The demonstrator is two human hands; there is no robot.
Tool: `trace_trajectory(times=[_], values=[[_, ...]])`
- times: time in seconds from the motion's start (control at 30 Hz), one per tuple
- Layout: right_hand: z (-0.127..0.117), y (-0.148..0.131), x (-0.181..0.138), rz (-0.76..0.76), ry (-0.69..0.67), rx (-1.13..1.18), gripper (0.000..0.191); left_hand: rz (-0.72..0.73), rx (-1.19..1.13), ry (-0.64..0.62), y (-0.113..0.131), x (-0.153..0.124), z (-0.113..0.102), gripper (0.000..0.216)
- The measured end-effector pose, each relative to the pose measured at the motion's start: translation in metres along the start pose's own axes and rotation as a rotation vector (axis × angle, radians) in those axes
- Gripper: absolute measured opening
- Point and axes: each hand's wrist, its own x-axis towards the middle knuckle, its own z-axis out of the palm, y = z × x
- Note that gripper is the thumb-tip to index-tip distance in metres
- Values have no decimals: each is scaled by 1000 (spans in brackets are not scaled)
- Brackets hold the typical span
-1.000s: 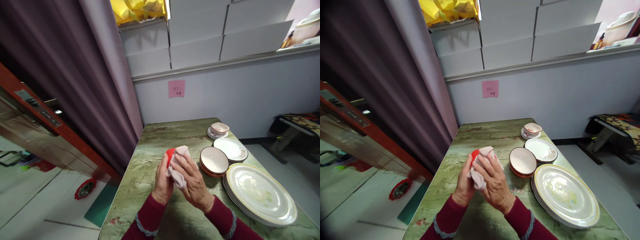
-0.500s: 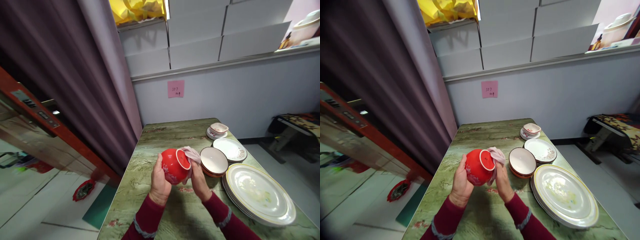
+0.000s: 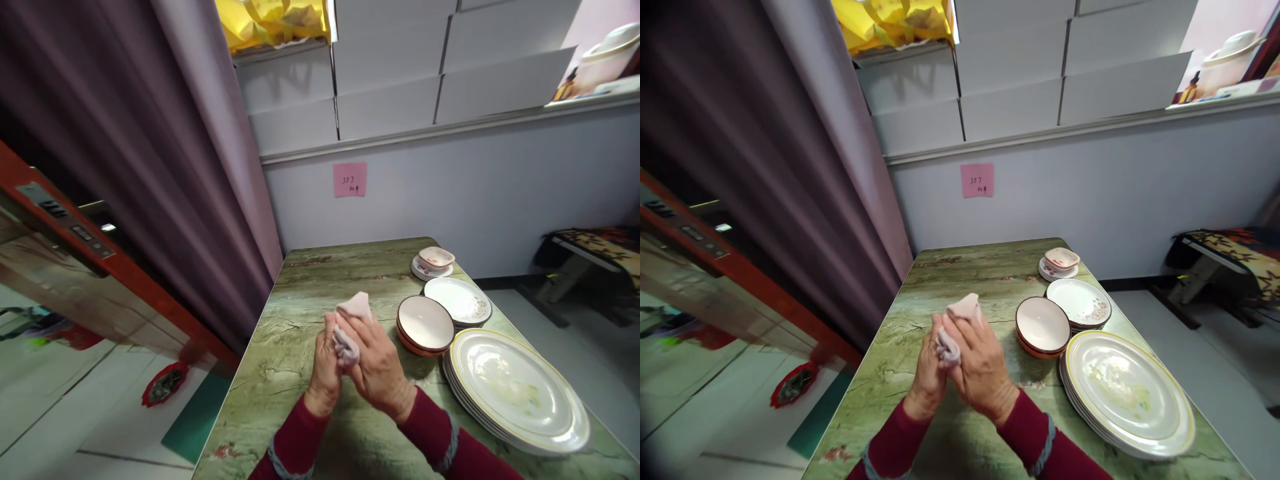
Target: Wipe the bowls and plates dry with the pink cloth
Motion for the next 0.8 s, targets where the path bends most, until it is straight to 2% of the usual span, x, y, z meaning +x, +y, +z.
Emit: trace_trajectory(times=[0.1,0.2,0.27,0.33,0.4,0.43,0.57,0.63,0.73,0.8], values=[[-14,17,27,236,-11,324,43,-2,153,-167,2,-4,1,44],[-20,35,39,590,-97,809,47,-5,192,-282,8,-9,2,43],[-16,37,38,772,-52,1135,52,12,126,-241,14,-11,5,40],[-4,29,31,873,105,1369,53,62,42,-137,19,-10,11,41],[10,13,22,963,251,1480,56,137,49,-72,19,-7,15,40],[16,5,18,1002,256,1502,61,181,102,-72,18,-6,16,39],[20,-11,8,1093,188,1582,78,451,509,-205,11,3,13,33],[13,-8,6,1154,173,1694,76,662,735,-316,8,8,8,31],[1,-2,4,1235,155,1853,64,976,1158,-547,8,17,1,29],[-3,0,0,1228,170,1875,63,1096,1466,-683,10,21,-2,28]])
